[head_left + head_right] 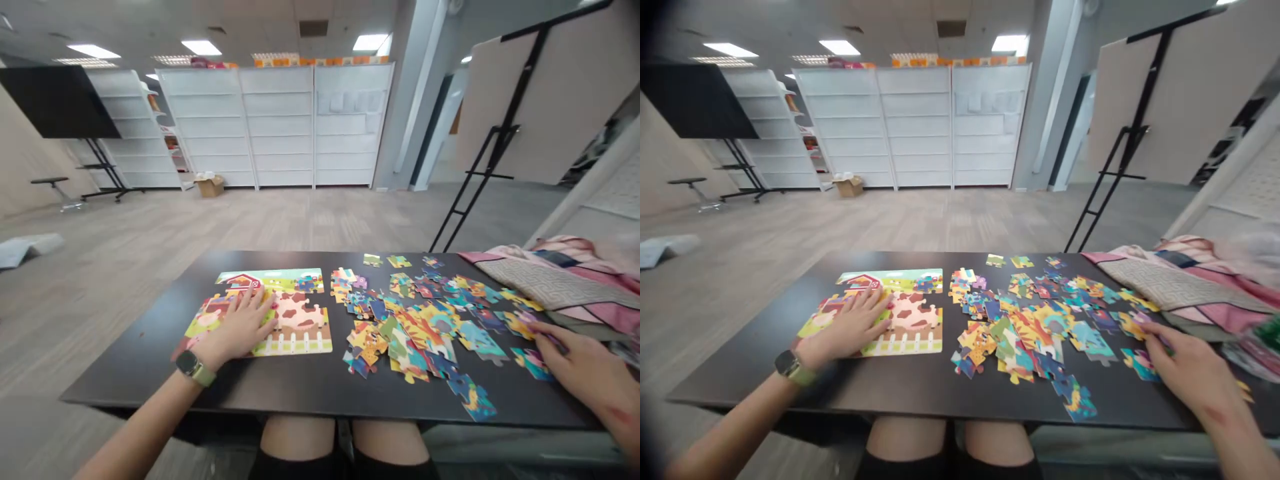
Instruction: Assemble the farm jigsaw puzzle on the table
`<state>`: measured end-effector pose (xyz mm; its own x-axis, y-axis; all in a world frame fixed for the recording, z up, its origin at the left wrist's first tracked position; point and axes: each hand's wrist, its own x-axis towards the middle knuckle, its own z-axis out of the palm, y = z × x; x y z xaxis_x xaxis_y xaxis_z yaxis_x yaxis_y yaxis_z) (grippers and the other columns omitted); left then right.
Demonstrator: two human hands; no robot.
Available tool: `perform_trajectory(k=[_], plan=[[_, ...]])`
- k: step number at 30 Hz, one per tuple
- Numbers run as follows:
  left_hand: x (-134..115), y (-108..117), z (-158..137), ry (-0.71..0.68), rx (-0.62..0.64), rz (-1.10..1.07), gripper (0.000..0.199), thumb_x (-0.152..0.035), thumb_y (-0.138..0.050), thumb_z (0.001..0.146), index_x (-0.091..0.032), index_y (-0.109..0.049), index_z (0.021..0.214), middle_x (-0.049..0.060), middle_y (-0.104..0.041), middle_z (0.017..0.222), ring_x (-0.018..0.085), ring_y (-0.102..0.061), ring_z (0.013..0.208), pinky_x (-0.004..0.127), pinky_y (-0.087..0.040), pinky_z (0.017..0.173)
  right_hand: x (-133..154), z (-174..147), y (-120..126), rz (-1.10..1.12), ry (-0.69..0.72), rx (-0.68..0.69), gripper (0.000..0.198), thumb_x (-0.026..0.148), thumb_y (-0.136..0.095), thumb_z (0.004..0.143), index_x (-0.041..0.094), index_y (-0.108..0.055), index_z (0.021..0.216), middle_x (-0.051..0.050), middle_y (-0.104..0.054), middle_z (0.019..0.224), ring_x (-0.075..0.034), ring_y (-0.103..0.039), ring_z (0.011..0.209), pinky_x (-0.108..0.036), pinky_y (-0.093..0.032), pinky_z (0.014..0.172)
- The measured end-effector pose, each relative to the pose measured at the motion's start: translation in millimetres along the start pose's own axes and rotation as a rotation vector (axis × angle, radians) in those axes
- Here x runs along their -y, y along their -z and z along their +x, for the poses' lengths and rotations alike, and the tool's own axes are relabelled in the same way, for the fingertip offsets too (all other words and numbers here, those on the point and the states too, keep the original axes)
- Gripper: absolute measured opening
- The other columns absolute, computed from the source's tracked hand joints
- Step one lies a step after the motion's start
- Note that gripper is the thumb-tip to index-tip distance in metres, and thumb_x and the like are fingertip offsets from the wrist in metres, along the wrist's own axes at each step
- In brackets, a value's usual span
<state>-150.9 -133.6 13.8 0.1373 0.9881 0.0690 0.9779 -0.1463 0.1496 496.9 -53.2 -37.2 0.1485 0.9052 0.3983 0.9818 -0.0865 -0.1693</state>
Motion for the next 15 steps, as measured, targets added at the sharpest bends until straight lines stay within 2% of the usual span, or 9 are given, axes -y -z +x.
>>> perform_trajectory(k=[2,4,5,7,9,12,15], plan=[[-32.4,1.3,2.0,-0.087,-0.099,-0.067,0.052,-0.039,-0.040,0.101,-0.022,-0.043,0.149,0.017,-0.039,0.159,0.042,-0.028,0.149,0.066,-0.026,0.115,1.6,-1.2,2.9,-0.002,0.002,0.049,0.056,0.050,-0.039,0.083,0.019,-0.078,0.108,-0.015,-0.078,0.092,-0.038,-0.073,0.084,-0.042,-0.054,0.060],[-78.2,-2.4,-0.1,-0.218,-0.115,-0.208,0.049,-0.039,-0.044,0.101,-0.025,-0.042,0.148,0.013,-0.046,0.153,0.034,-0.038,0.144,0.056,-0.034,0.116,5.9,-2.8,4.0,0.005,0.008,0.051,0.058,0.050,-0.038,0.084,0.017,-0.077,0.112,-0.015,-0.078,0.096,-0.037,-0.073,0.086,-0.042,-0.054,0.064],[-102.3,-6.1,-1.3,-0.254,-0.104,-0.270,0.053,-0.043,-0.053,0.097,-0.026,-0.043,0.147,0.013,-0.047,0.151,0.035,-0.041,0.141,0.054,-0.037,0.114,8.1,-3.6,4.3,0.006,0.010,0.048,0.058,0.050,-0.037,0.085,0.017,-0.077,0.112,-0.015,-0.078,0.097,-0.037,-0.073,0.087,-0.042,-0.055,0.065],[-145.2,-15.0,-2.0,-0.276,-0.079,-0.377,0.059,-0.049,-0.069,0.088,-0.026,-0.049,0.138,0.013,-0.054,0.141,0.036,-0.050,0.127,0.052,-0.045,0.104,11.1,-5.3,4.7,0.005,0.017,0.035,0.058,0.049,-0.036,0.086,0.017,-0.077,0.110,-0.015,-0.078,0.099,-0.036,-0.073,0.090,-0.041,-0.055,0.068],[-174.1,-22.9,0.4,-0.235,-0.046,-0.393,0.047,-0.042,-0.073,0.084,-0.023,-0.056,0.123,0.013,-0.061,0.123,0.036,-0.055,0.113,0.052,-0.049,0.095,11.8,-6.7,4.9,0.001,0.026,0.015,0.057,0.049,-0.036,0.087,0.018,-0.077,0.110,-0.014,-0.078,0.102,-0.035,-0.073,0.092,-0.041,-0.056,0.070],[-186.5,-25.7,6.1,-0.187,-0.015,-0.405,0.031,-0.027,-0.070,0.081,-0.022,-0.059,0.110,0.012,-0.062,0.111,0.035,-0.056,0.106,0.052,-0.049,0.091,10.6,-8.0,4.3,0.005,0.044,0.007,0.056,0.049,-0.036,0.087,0.019,-0.077,0.110,-0.013,-0.078,0.104,-0.035,-0.073,0.095,-0.040,-0.056,0.073],[-169.6,-16.3,9.1,-0.185,-0.059,-0.549,0.040,-0.020,-0.070,0.077,-0.023,-0.058,0.115,0.009,-0.064,0.115,0.032,-0.057,0.110,0.048,-0.050,0.095,9.5,-8.2,2.6,0.013,0.041,0.003,0.057,0.050,-0.036,0.087,0.018,-0.077,0.109,-0.014,-0.077,0.105,-0.035,-0.072,0.097,-0.041,-0.056,0.076]])
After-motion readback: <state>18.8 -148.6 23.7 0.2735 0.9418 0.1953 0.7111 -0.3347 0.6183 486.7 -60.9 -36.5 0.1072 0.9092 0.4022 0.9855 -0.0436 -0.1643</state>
